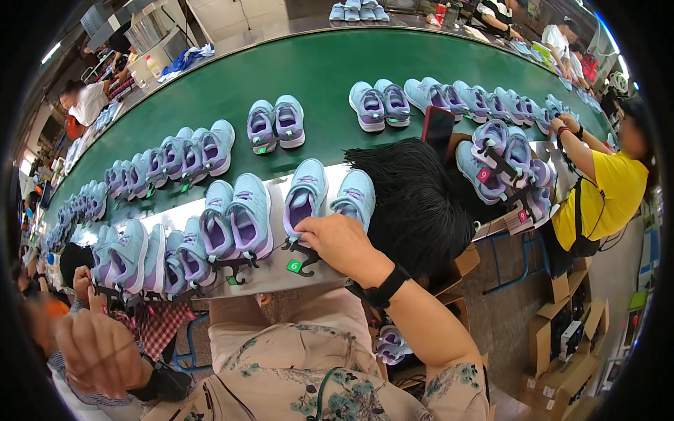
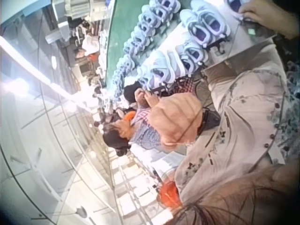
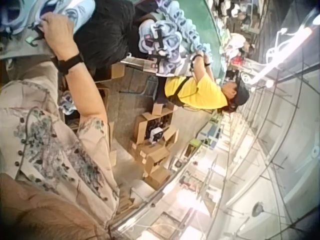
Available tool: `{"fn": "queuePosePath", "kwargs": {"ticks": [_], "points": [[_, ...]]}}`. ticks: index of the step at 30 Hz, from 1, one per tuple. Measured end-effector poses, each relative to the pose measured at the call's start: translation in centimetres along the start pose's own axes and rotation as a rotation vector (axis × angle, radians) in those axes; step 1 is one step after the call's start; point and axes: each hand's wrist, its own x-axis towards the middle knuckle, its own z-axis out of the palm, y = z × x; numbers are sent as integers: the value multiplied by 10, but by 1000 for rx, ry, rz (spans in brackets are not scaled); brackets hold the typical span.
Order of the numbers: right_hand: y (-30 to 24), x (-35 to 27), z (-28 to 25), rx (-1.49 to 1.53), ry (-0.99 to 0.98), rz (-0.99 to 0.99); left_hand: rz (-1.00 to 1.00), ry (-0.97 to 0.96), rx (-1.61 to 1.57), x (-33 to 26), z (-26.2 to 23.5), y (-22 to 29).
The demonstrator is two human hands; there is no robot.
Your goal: The person attaches green tags to the laces of light blue and purple sneakers on a green conveyor belt. They pick up each pair, secure the tag, and place the shoes back on the belt. The process is repeated for multiple pairs of shoes.
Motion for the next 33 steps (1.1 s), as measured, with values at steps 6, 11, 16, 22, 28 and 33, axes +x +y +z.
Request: {"fn": "queuePosePath", "kwargs": {"ticks": [6, 11, 16, 22, 28, 33], "points": [[4, -33, -34, 170, 258, 50, -1142, 124, 353, -2, -38, -141], [19, -98, -67, 165, 166, 329, -1320, 128, 152, -49, -65, -246], [25, -143, -39, -61, 251, 428, -1311, 57, 136, -43, -49, -297], [27, -170, -41, 23, 267, 625, -1187, 72, -15, -25, -15, -344], [27, -187, -48, 79, 313, 674, -1117, 273, -401, -11, 13, -371], [16, -183, -56, 98, 231, 550, -1191, 205, -325, -12, 1, -355]]}}
